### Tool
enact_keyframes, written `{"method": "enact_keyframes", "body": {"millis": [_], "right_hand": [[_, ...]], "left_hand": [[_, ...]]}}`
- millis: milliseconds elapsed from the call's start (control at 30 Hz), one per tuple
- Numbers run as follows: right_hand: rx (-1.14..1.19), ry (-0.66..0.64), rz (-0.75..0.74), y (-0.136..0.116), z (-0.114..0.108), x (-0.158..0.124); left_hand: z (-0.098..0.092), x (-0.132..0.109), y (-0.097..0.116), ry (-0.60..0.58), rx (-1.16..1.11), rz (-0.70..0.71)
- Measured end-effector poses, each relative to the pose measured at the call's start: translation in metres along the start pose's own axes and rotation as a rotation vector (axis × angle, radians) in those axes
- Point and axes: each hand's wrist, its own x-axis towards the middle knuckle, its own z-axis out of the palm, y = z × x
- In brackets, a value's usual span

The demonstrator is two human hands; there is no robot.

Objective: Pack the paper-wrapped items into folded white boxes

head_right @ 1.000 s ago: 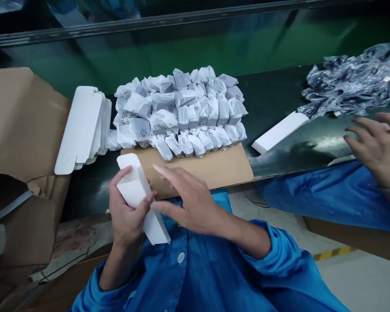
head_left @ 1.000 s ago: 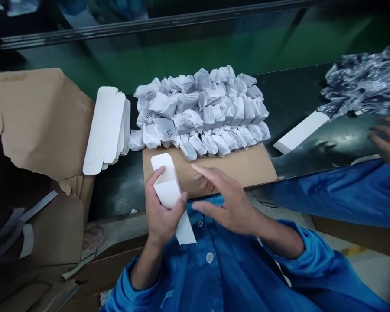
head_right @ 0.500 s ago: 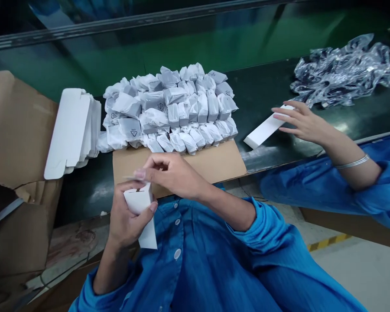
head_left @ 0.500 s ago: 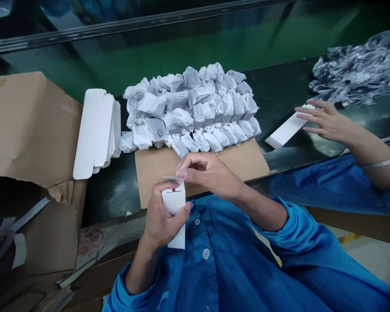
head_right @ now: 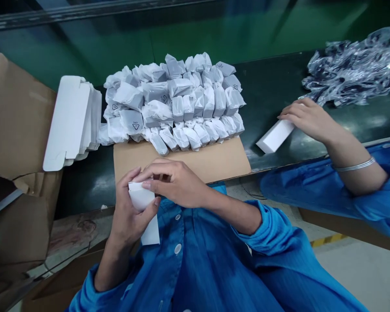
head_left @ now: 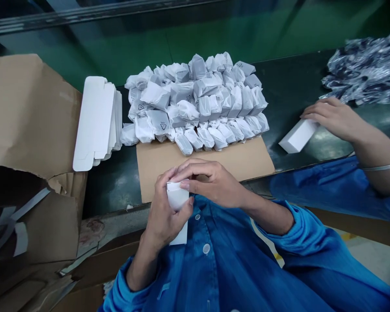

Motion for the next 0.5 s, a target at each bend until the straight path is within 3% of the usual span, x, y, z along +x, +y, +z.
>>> {"method": "enact_keyframes", "body": {"millis": [200,333,400,500], "right_hand": [[-0.199,0.034,-0.249,0.008,0.007,-0.014],[-0.331,0.144,-0.397,0.017,0.020,-0.022],[-0.399,0.208,-0.424,0.021,0.027,-0.023],[-0.461,0.205,-0.416,0.024,0.033,-0.021]], "left_hand": [[-0.004,0.001,0.004,0.024,-0.059,0.049],[-0.003,-0.001,0.004,0.048,-0.074,0.049],[-0.002,-0.004,0.003,0.070,-0.062,0.029],[0.000,-0.011,0.000,0.094,-0.040,-0.024]]}}
